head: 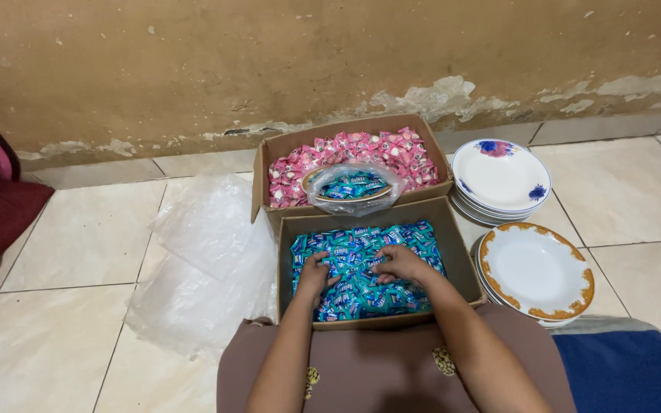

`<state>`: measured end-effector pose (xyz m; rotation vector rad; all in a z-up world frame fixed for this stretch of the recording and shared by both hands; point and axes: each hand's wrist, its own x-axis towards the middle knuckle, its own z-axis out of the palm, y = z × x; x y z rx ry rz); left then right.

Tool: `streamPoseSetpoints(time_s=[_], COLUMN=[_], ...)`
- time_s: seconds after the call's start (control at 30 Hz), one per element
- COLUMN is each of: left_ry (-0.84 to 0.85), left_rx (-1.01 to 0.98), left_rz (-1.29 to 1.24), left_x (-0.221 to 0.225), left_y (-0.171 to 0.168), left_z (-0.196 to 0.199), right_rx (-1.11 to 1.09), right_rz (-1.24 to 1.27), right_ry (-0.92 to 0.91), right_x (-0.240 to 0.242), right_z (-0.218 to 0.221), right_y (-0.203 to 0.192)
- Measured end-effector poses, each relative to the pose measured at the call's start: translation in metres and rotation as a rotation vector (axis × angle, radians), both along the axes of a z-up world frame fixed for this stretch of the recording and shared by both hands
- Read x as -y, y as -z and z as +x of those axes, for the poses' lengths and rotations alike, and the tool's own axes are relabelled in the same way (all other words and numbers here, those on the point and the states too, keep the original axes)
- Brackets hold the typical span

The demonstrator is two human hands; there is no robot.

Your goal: Sorting and packing small blue candies from a box into plastic bags and onto plates

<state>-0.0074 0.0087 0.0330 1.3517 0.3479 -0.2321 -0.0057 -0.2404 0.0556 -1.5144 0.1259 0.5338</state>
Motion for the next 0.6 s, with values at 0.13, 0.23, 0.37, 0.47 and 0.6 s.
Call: streamPoseSetpoints(time_s=[0.13, 0.23, 0.37, 0.47, 0.6], left_ry=[0.028, 0.114, 0.18, 0.203, 0.239], left_rx=[-0.014, -0.086, -0.13, -0.13, -0.112], left_rz=[-0.016, -0.002, 0.026, 0.027, 0.018], left_x=[0.0, -0.003, 0.002, 0.001, -0.001], left_y=[0.015, 0.036, 0.013, 0.027, 0.045], left_z=[-0.001, 0.006, -0.001, 0.003, 0.009], right_rx=[0.129, 0.053, 0.005, 0.02, 0.136], right_rz=[-0.184, -0.205, -0.1, -0.066, 0.076], right_ry=[-0.114, -0.192, -0.073, 0.01, 0.224], right_x=[0.003, 0.002, 0.009, 0.004, -0.008], right_z=[0.018, 0.018, 0.031, 0.033, 0.046], right_y=[0.065, 0.065, 0.073, 0.03, -0.042])
